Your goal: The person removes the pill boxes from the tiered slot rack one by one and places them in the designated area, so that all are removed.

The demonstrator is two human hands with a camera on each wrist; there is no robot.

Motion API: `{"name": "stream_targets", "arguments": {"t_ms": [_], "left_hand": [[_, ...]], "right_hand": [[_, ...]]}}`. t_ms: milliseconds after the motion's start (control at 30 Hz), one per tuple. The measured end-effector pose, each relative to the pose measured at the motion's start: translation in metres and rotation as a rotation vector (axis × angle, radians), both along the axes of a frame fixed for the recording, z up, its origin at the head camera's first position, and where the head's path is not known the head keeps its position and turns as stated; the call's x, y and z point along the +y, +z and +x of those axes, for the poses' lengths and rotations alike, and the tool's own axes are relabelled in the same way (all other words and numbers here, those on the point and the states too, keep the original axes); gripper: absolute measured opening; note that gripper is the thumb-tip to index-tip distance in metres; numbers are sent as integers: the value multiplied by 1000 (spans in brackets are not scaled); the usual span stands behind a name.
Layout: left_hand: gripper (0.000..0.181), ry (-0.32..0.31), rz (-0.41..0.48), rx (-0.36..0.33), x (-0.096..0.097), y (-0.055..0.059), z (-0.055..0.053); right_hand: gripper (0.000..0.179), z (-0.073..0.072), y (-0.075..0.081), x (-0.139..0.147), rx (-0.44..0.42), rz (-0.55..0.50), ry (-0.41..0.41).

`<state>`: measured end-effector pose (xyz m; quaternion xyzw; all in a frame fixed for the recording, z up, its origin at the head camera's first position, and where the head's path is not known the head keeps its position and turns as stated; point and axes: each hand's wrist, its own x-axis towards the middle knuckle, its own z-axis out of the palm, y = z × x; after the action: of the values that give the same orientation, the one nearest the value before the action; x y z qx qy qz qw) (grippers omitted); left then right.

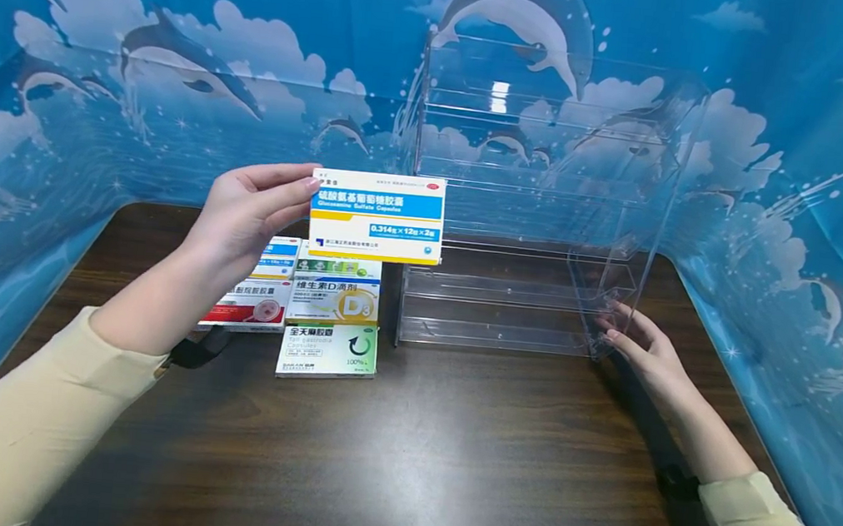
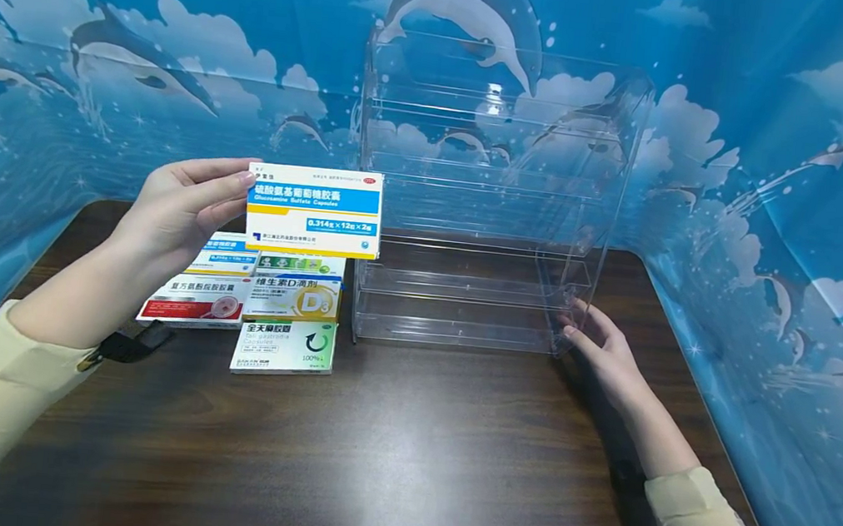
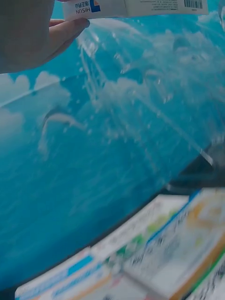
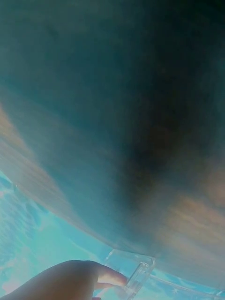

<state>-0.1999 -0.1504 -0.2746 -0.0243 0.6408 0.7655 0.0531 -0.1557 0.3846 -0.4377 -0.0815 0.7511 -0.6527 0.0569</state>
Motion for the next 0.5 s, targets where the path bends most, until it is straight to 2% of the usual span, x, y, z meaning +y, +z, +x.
{"name": "stream_targets", "arguments": {"t_ms": [133, 367, 500], "left_hand": [[61, 16, 13, -79, -24, -13, 6], [17, 71, 75, -212, -68, -39, 19], [9, 85, 107, -268, -93, -54, 29]], "right_hand": [[57, 0, 0, 0, 0, 2, -5], [57, -1, 1, -1, 9, -14, -3], [57, -1, 2, -2, 8, -2, -10]]}}
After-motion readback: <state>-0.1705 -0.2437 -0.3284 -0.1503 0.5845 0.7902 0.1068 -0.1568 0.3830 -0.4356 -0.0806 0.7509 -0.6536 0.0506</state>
